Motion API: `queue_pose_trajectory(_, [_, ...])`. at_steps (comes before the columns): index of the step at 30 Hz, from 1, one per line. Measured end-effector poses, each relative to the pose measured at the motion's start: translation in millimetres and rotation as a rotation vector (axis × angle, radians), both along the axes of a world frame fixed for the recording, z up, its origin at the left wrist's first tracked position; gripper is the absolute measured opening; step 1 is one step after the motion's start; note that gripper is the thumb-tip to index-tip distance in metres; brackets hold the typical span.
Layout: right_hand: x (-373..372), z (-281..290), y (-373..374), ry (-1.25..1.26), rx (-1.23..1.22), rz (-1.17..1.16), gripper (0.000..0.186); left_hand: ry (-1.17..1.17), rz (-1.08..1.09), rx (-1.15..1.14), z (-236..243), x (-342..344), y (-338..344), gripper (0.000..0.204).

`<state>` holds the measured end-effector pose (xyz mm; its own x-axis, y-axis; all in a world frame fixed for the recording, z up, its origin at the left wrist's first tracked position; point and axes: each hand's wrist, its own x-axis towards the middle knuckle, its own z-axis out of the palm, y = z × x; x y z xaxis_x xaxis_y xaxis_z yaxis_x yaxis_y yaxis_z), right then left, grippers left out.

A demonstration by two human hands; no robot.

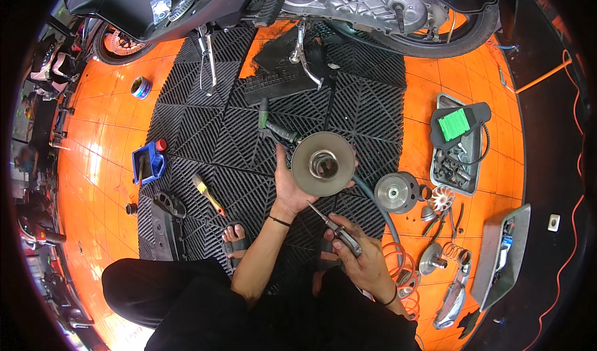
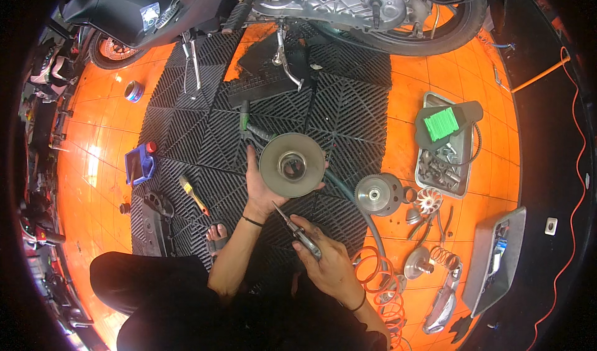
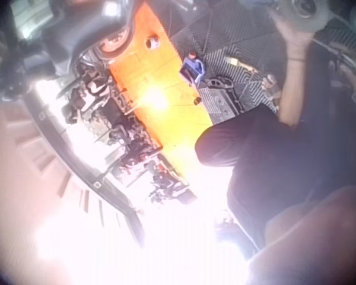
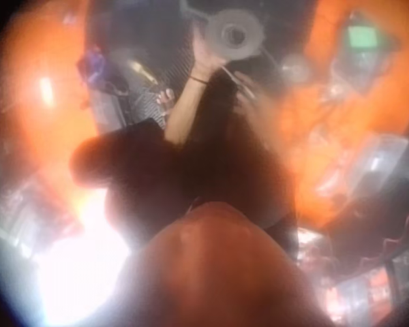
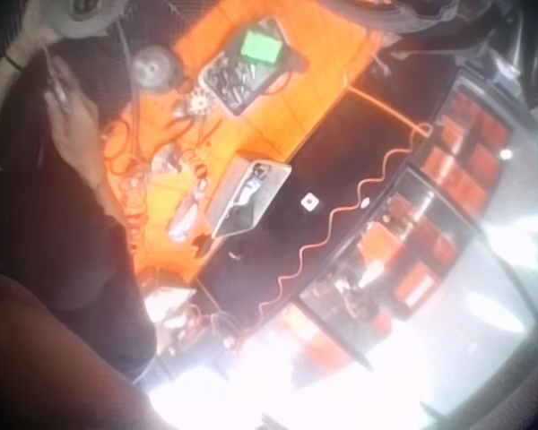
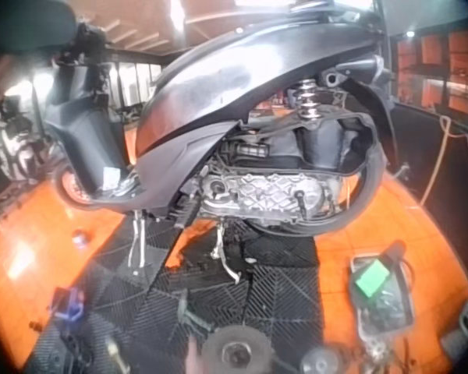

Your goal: The person holds a package of variator rollers, walks to a motorcycle, and then places the rollers into a variator housing by hand. The person also handles a torque converter and related clutch parts near the workspace.

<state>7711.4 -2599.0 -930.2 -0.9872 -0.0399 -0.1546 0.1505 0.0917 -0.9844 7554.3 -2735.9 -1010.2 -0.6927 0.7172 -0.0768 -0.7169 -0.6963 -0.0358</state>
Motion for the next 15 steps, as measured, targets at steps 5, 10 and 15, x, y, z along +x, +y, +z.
queue_pose_trajectory(5, [-12.3, 7.8, -10.0, 0.035, 0.114, -0.039, 0.044, 0.048, -0.003, 0.002, -31.7, -5.2, -9.6, 0.087])
queue_pose_trajectory(10, [-23.8, 22.0, -4.2, 0.066, 0.262, 0.028, 0.046, 0.275, 0.074, -0.432, -23.3, -11.2, -26.8, 0.081])
queue_pose_trajectory(15, [-22.9, 12.9, -7.4, -0.019, 0.128, -0.003, 0.045, 0.305, 0.071, -0.361, -30.5, -17.9, -37.8, 0.083])
